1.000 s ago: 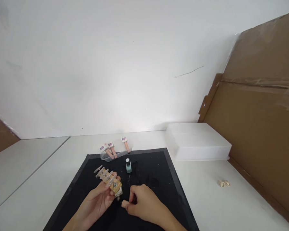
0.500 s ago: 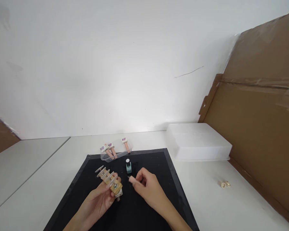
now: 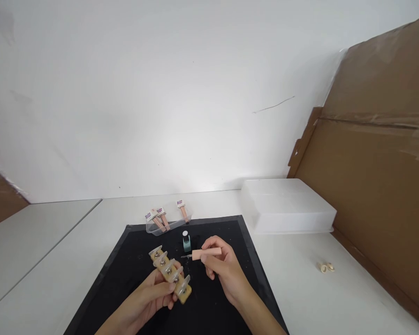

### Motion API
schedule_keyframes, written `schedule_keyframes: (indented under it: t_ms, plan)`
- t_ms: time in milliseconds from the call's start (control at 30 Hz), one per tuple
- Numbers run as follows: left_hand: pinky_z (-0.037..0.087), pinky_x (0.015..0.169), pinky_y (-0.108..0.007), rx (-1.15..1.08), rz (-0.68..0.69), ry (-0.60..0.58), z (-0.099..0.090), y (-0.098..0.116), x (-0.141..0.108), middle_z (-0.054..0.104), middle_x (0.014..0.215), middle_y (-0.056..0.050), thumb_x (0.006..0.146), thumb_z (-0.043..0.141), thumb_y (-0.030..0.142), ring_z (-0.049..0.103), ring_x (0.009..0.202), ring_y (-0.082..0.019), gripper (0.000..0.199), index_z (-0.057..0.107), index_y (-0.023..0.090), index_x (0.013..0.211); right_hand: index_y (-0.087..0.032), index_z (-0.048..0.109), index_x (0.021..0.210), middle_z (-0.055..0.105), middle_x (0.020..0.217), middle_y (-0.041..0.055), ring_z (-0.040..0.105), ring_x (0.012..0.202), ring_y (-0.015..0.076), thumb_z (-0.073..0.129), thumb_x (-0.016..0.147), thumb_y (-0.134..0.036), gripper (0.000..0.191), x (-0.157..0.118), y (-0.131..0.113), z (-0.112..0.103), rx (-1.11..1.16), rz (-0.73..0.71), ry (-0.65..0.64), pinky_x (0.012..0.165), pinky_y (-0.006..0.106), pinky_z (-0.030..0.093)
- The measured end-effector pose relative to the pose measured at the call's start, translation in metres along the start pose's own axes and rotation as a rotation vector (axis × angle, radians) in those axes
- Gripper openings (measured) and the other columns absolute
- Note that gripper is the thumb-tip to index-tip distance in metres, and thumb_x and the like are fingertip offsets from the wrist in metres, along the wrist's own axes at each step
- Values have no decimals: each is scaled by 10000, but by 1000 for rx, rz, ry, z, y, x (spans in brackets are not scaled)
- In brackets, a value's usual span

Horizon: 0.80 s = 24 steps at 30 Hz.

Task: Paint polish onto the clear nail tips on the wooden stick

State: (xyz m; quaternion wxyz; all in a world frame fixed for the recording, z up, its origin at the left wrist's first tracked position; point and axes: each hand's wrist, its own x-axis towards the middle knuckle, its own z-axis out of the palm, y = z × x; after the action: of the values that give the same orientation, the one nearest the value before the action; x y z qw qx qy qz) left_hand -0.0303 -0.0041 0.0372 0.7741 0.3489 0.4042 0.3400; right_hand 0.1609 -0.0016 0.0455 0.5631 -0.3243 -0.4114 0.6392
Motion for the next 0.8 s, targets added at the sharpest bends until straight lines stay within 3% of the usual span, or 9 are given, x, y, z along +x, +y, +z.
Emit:
schedule_keyframes:
  t_ms: [367, 800]
  plan:
    - [422, 571, -255, 112, -29, -28, 0, -1, 4, 604, 714, 10, 578, 747, 238, 539, 613, -110, 448, 498, 165, 944, -162, 607, 691, 442, 722, -32, 336, 431, 36, 695, 636, -134, 108, 0, -1, 2, 79, 8, -103, 405, 210, 238]
    - [433, 598, -268, 168, -23, -41, 4, 0, 5, 595, 751, 0, 605, 710, 213, 531, 639, -115, 378, 510, 161, 922, -151, 608, 649, 450, 722, -25, 362, 445, 44, 598, 599, -54, 110, 0, -3, 4, 20, 27, -130, 403, 198, 273]
